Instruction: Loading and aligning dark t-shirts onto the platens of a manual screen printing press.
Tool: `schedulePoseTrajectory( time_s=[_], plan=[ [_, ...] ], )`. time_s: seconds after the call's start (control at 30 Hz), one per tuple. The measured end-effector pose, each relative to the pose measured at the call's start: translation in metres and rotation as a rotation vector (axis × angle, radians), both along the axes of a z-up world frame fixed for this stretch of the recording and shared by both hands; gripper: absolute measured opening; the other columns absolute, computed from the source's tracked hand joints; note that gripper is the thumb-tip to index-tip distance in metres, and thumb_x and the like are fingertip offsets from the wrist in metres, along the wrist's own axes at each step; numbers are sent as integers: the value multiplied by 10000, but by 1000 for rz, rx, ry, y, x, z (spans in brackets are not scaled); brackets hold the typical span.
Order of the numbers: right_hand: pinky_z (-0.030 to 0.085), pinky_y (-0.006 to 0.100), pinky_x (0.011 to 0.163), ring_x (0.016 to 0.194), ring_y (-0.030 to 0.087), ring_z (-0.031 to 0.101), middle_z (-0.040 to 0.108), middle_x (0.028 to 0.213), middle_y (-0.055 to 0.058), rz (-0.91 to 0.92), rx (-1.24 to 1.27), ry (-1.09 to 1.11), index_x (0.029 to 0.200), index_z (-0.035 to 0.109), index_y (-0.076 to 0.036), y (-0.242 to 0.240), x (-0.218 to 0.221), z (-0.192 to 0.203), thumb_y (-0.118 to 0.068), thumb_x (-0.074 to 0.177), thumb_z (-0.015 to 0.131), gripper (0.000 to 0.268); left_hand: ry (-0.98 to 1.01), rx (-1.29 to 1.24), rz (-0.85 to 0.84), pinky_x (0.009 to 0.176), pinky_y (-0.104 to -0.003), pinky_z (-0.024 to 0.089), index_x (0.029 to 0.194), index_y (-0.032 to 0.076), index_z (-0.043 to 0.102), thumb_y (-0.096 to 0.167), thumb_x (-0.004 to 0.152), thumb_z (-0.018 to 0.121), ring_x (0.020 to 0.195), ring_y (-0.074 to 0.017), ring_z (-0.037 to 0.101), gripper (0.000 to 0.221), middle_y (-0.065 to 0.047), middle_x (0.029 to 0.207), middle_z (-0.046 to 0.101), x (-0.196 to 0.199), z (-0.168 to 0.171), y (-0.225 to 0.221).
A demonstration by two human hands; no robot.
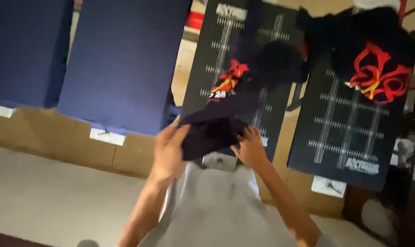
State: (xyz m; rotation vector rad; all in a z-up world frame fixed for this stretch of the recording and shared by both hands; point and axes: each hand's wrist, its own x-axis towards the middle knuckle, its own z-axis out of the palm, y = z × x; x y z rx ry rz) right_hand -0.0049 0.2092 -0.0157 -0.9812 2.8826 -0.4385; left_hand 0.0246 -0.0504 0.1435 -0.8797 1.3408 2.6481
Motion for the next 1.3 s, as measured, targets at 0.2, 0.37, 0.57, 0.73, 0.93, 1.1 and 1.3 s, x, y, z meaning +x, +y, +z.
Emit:
schedulePoseTrajectory(
  time_s=[0.2,0.37,0.57,0.73,0.93,1.1,1.3],
  plan=[
    [538,540,1101,883,212,697,679,883,120,58,-1042,-83,784,583,-29,11,-14,173,-33,742,784,206,160,-866,129,664,-321,295,887,-18,591,189,1112,674,728,-110,363,316,9,733,446,-51,30,-98],
    [379,253,541,581,71,507,583,633,48,-316,-821,-199,672,530,-42,36,-42,210,-73,815,876,376,753,-1345,-78,843,-428,448,1277,-24,550,242,857,815,999,-294,579,564,-166,1057,638,-87,118,8],
    [460,216,609,712,67,615,634,813,24,-35,-764,-285,876,609,-42,37,-112,273,-216,655,942,436,1005,-883,-698,747,-331,517,1067,35,711,127,933,796,829,-242,636,183,-94,902,711,-117,97,53],
    [532,273,685,731,128,694,761,765,18,-246,-255,-721,1000,776,-37,66,-125,206,-224,568,997,520,974,-751,-475,686,-252,528,1043,13,703,124,1082,702,745,-88,629,118,-32,837,697,-131,118,7],
    [552,299,793,889,159,694,736,1002,142,-100,-436,-25,1081,707,51,102,-84,288,-151,787,874,394,882,-1002,-283,669,-201,428,993,-37,721,177,1086,816,736,-50,547,251,-8,816,644,-119,109,-119],
    [546,224,571,634,60,723,722,817,23,-85,-345,-258,917,656,-59,124,-87,339,-388,689,847,444,944,-1149,-193,703,-247,476,935,-11,659,156,995,857,759,-110,617,265,-59,894,673,-124,144,-211],
    [429,351,357,405,211,539,537,499,110,-245,147,-288,651,601,-3,192,-172,247,-287,785,939,461,850,-1222,-71,679,-295,494,869,43,566,-5,1027,782,741,-139,595,272,-25,855,611,-215,68,-264]
  ],
)
